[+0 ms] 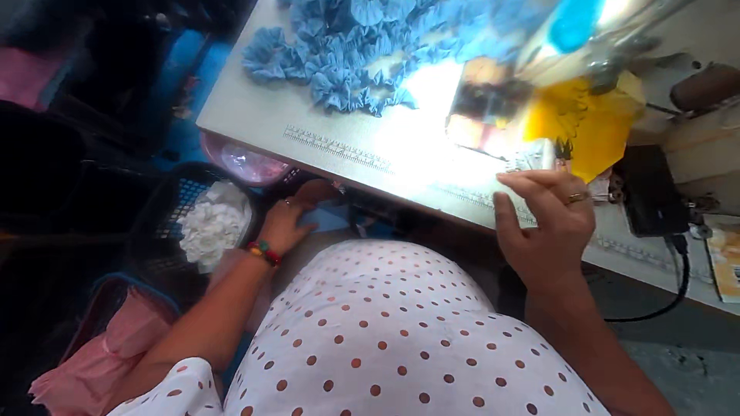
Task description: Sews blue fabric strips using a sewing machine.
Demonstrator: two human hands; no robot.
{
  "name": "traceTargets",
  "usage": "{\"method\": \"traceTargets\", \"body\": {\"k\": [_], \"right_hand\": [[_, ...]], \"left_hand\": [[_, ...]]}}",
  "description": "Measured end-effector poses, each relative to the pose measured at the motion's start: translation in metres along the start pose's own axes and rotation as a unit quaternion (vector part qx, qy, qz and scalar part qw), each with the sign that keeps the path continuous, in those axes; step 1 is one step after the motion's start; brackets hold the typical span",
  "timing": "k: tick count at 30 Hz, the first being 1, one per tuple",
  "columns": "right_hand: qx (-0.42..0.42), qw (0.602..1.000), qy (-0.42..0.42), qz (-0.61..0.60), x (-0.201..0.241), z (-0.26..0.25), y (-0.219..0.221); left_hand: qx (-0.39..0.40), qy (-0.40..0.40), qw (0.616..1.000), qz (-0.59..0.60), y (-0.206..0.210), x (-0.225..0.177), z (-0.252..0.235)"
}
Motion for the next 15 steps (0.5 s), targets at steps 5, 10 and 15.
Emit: {"method": "traceTargets", "body": {"k": [5, 10, 15], "right_hand": [[0.021, 0.999, -0.03, -0.039, 0.02, 0.009, 0.014], [0.064, 0.994, -0.032, -0.088, 0.029, 0.019, 0.024], [0.096, 0.985, -0.027, -0.142, 0.034, 0.017, 0.029]], "left_hand": [[0.021, 0.078, 0.993, -0.086, -0.016, -0.005, -0.01], [0.027, 0.087, 0.995, -0.026, -0.024, -0.027, -0.006], [0.158, -0.075, 0.979, 0.103, -0.016, -0.01, -0.013]]}}
Point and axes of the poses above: each hand's wrist, its own z-axis away from the middle knuckle, its own y-axis out of the palm, x = y × z, the point moved 3 cm from there along -z, towards the middle knuckle, and after that the axes turned 4 degrees about y, right-handed, at the moved point
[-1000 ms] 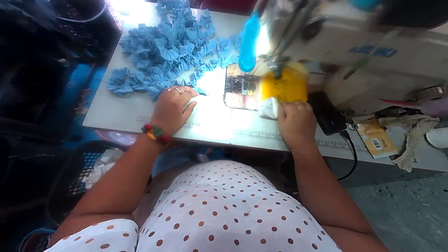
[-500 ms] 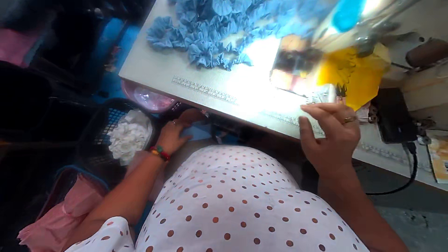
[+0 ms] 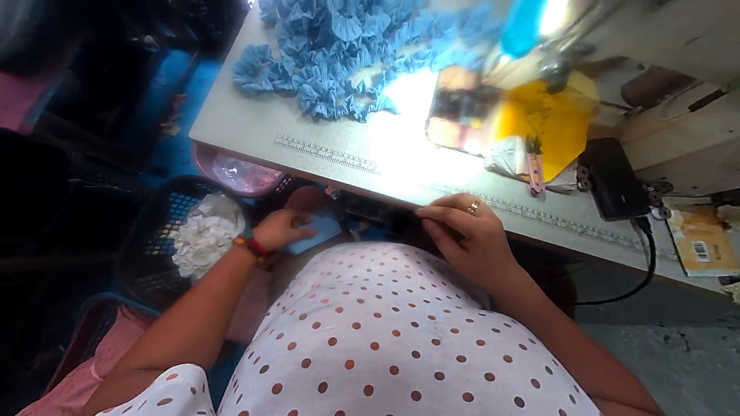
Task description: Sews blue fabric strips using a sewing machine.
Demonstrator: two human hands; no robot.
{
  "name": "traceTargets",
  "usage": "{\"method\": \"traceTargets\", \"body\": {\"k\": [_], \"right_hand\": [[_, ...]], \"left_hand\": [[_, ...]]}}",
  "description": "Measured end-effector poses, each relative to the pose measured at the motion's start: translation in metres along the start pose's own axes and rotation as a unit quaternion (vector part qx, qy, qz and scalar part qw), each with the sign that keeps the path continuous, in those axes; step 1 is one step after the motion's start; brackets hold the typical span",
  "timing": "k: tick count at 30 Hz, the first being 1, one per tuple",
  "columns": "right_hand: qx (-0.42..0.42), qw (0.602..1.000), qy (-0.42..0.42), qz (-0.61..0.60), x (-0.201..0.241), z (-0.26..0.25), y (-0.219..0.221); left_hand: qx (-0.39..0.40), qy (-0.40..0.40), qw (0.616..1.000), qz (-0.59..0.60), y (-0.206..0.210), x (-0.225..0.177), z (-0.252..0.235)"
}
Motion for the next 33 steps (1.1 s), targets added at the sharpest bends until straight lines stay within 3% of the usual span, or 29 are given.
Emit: {"method": "traceTargets", "body": {"k": [2, 5, 9, 12, 14, 17, 19, 23, 26, 28, 31, 33], "right_hand": [[0.028, 0.999, 0.016, -0.022, -0.001, 0.0, 0.002], [0.06, 0.996, 0.024, -0.054, -0.004, 0.003, 0.008], [0.118, 0.99, 0.025, -0.078, -0.005, 0.005, 0.019], [0.169, 0.982, 0.015, -0.08, -0.003, 0.0, 0.028], [0.19, 0.979, 0.001, -0.074, 0.002, -0.008, 0.033], [0.2, 0.977, -0.03, -0.073, 0.014, -0.027, 0.035], [0.188, 0.975, -0.05, -0.107, 0.027, -0.046, 0.04], [0.234, 0.934, -0.069, -0.263, 0.055, -0.08, 0.065], [0.259, 0.892, -0.009, -0.37, 0.063, -0.083, 0.064], [0.232, 0.898, 0.001, -0.375, 0.051, -0.077, 0.044], [0.119, 0.943, 0.005, -0.312, 0.018, -0.059, -0.006], [0.039, 0.959, 0.036, -0.277, -0.004, -0.037, -0.038]], "left_hand": [[0.017, -0.001, 0.999, -0.033, -0.004, 0.014, 0.001], [-0.036, -0.015, 0.999, -0.032, -0.007, 0.033, 0.01], [0.046, -0.102, 0.994, -0.009, -0.004, 0.058, 0.025], [0.114, -0.103, 0.988, -0.005, -0.003, 0.06, 0.033], [0.09, -0.084, 0.992, -0.032, -0.013, 0.054, 0.039], [-0.005, 0.033, 0.999, 0.005, -0.042, 0.025, 0.056], [-0.041, 0.079, 0.993, 0.082, -0.053, -0.019, 0.067], [0.007, 0.245, 0.961, 0.126, -0.056, -0.112, 0.068], [0.055, 0.327, 0.937, 0.114, -0.072, -0.144, 0.062], [0.045, 0.328, 0.939, 0.089, -0.093, -0.139, 0.06], [0.031, 0.243, 0.965, 0.094, -0.12, -0.111, 0.066], [0.062, 0.192, 0.972, 0.122, -0.128, -0.091, 0.076]]}}
Point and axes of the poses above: each hand's wrist, its own z-axis away from the middle knuckle, its own y-axis out of the palm, x = y × z, the point moved 3 cm from there along -z, towards the middle knuckle, and after that the axes turned 4 degrees about y, right-handed, at the moved point
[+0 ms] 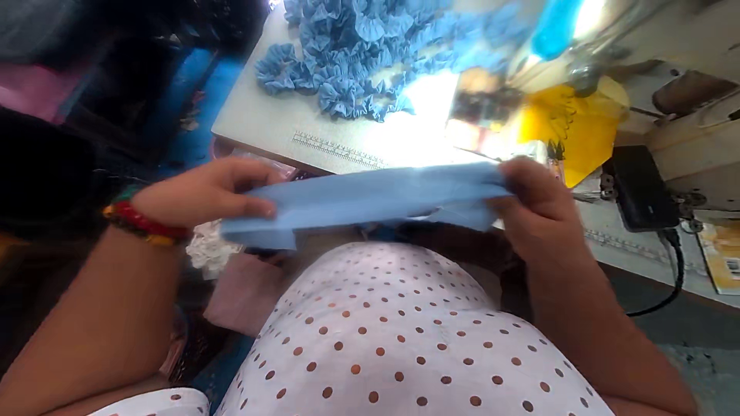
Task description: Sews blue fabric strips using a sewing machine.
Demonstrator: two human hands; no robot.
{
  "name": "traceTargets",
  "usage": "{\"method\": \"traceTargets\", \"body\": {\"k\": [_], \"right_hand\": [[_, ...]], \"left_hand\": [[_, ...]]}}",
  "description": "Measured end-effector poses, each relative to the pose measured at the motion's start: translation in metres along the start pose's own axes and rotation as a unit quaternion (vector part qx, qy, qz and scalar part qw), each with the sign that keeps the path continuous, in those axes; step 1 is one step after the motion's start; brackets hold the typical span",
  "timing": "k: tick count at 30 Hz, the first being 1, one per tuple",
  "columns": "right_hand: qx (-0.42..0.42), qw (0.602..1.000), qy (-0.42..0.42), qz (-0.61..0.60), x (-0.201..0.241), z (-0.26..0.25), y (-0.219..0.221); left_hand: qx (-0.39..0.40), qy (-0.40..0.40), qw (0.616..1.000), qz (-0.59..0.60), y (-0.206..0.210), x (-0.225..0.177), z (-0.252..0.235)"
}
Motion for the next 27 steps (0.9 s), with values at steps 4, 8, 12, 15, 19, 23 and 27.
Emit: {"method": "traceTargets", "body": {"k": [4, 8, 12, 15, 19, 23, 27], "right_hand": [[-0.137, 0.982, 0.085, 0.095, -0.015, 0.059, -0.042], [0.106, 0.914, 0.231, 0.317, -0.017, 0.095, -0.047], [0.129, 0.938, 0.13, 0.296, 0.009, 0.07, -0.01], [0.099, 0.995, 0.03, -0.008, 0.021, 0.03, 0.039], [0.066, 0.976, 0.099, -0.181, 0.013, 0.019, 0.065], [-0.017, 0.997, 0.062, -0.049, 0.002, 0.032, 0.043], [-0.034, 0.999, 0.018, 0.031, 0.001, 0.039, 0.025]], "left_hand": [[0.072, -0.061, 0.995, 0.01, -0.006, 0.022, 0.017], [-0.075, -0.087, 0.985, -0.13, -0.008, 0.004, 0.006], [0.023, 0.148, 0.926, -0.346, 0.051, -0.045, -0.042], [0.135, 0.29, 0.888, -0.329, 0.11, -0.079, -0.084], [0.213, 0.194, 0.926, -0.245, 0.105, -0.094, -0.114], [0.128, 0.15, 0.975, -0.101, 0.068, -0.067, -0.107], [0.109, 0.119, 0.987, -0.01, 0.056, -0.049, -0.088]]}}
Point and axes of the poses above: each hand's wrist, its own z-axis away from the middle knuckle, its own y-axis out of the palm, x = y × z, the point moved 3 cm from there along -z, towards the middle knuckle, and after that the axes turned 4 degrees about y, right-handed, at the moved point
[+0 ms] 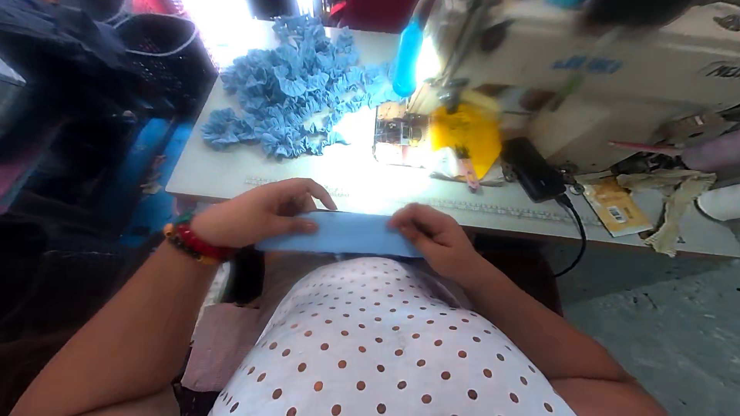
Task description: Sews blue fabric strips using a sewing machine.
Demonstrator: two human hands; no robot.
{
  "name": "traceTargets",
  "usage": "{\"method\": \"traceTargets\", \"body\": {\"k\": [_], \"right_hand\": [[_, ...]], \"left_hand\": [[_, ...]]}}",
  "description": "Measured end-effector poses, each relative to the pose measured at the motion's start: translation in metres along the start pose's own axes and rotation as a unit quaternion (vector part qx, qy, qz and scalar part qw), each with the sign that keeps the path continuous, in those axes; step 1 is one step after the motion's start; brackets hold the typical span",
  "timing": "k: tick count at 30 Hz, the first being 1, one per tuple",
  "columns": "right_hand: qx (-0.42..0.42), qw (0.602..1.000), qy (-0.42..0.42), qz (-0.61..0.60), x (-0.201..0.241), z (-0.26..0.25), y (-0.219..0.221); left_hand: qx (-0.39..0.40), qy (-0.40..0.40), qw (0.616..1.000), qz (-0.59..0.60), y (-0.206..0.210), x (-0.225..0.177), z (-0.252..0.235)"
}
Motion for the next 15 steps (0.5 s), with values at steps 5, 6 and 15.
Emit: {"method": "traceTargets", "body": {"k": [5, 6, 15], "right_hand": [[0.03, 0.966, -0.045, 0.254, 0.013, 0.001, -0.019], [0.034, 0.952, -0.053, 0.3, 0.016, 0.001, -0.018], [-0.033, 0.952, -0.073, 0.296, 0.027, 0.003, -0.023]], "left_hand": [[0.014, 0.012, 1.0, 0.01, -0.009, 0.014, 0.026], [-0.007, 0.011, 1.0, -0.004, -0.007, 0.014, 0.03], [-0.274, 0.188, 0.928, -0.166, 0.015, 0.021, 0.038]]}}
Point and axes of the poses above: each hand's wrist, its own z-axis away from the middle knuckle, its own y-axis out of the palm, x = y × z, the point moved 3 cm from there along -z, towards the middle knuckle, and after that the axes turned 4 degrees about y, right-handed, at the moved point
